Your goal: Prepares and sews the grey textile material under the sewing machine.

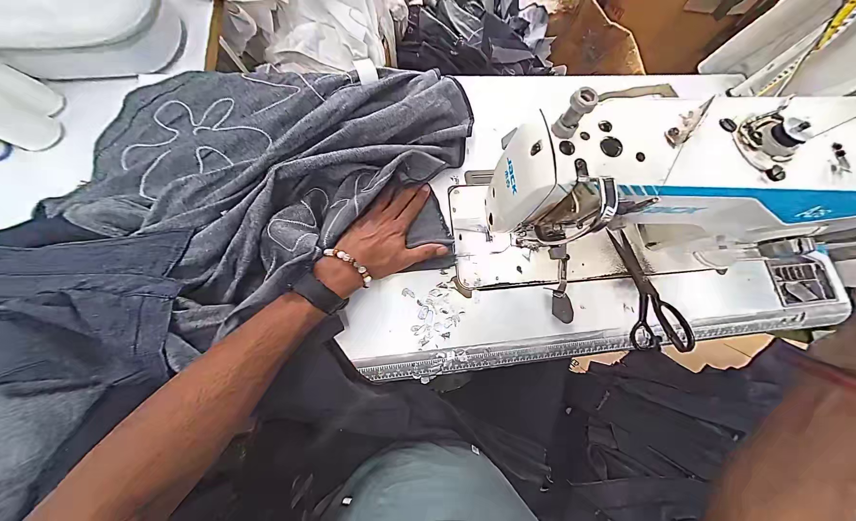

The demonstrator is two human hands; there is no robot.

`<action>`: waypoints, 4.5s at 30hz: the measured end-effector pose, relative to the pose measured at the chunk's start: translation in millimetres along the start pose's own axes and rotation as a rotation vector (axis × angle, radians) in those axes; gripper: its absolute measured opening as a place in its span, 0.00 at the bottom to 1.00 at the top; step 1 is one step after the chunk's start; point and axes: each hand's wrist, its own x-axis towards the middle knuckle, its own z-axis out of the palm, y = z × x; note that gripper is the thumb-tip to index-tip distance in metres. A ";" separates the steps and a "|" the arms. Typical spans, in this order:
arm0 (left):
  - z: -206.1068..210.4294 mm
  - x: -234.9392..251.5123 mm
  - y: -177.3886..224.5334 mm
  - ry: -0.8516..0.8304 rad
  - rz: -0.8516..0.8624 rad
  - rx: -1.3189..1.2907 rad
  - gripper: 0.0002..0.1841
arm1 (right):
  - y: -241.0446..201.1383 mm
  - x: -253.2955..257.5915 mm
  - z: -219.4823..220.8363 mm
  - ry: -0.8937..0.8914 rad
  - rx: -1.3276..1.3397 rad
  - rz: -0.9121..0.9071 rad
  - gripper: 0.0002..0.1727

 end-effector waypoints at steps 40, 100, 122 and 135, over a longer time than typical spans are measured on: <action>14.1 -76.4 47.9 0.241 0.161 -0.136 0.24 | -84.3 -299.6 215.4 -0.916 -0.356 -0.693 0.14; -11.4 -180.1 0.7 -0.096 0.420 -0.843 0.20 | -85.9 -374.2 153.5 -1.059 -0.079 -0.844 0.24; -85.4 -205.0 59.0 -0.091 -0.393 -1.399 0.05 | -150.7 -401.7 69.9 -1.153 0.426 0.360 0.11; -106.8 -210.6 73.9 -0.135 -0.243 -1.029 0.18 | -157.2 -403.3 57.6 -1.088 0.253 0.065 0.12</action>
